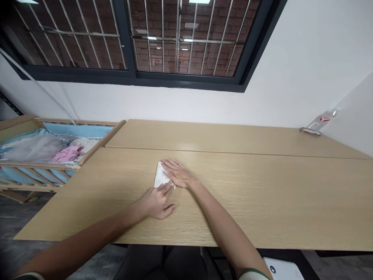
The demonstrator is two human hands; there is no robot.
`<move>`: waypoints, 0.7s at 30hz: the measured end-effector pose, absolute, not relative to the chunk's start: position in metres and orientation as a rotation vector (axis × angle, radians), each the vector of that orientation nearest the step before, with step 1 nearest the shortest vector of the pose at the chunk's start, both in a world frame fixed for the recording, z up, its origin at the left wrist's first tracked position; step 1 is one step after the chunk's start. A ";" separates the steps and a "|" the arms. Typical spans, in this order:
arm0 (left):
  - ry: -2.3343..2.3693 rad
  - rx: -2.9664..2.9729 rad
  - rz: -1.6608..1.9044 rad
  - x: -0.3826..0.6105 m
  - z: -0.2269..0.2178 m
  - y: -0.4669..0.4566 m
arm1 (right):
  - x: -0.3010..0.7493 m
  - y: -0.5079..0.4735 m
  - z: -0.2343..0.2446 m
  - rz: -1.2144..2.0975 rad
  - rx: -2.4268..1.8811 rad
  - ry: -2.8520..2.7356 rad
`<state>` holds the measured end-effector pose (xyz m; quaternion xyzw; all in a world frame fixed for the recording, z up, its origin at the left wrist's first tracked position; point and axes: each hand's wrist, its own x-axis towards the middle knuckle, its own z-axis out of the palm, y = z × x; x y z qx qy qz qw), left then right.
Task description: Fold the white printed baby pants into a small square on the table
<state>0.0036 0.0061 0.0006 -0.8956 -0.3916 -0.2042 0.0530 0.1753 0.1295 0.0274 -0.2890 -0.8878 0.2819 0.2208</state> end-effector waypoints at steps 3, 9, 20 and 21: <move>-1.286 -2.778 -0.651 0.000 0.007 0.008 | 0.176 0.135 0.019 0.746 -0.834 -2.440; -1.881 -2.699 -0.862 -0.021 0.035 0.032 | 0.181 0.130 0.011 0.619 -0.967 -2.306; -2.292 -2.352 -0.542 -0.040 0.031 0.053 | 0.185 0.130 0.006 0.532 -1.034 -1.978; -2.266 -2.386 -0.533 -0.038 0.031 0.054 | 0.183 0.128 0.006 0.538 -1.023 -1.979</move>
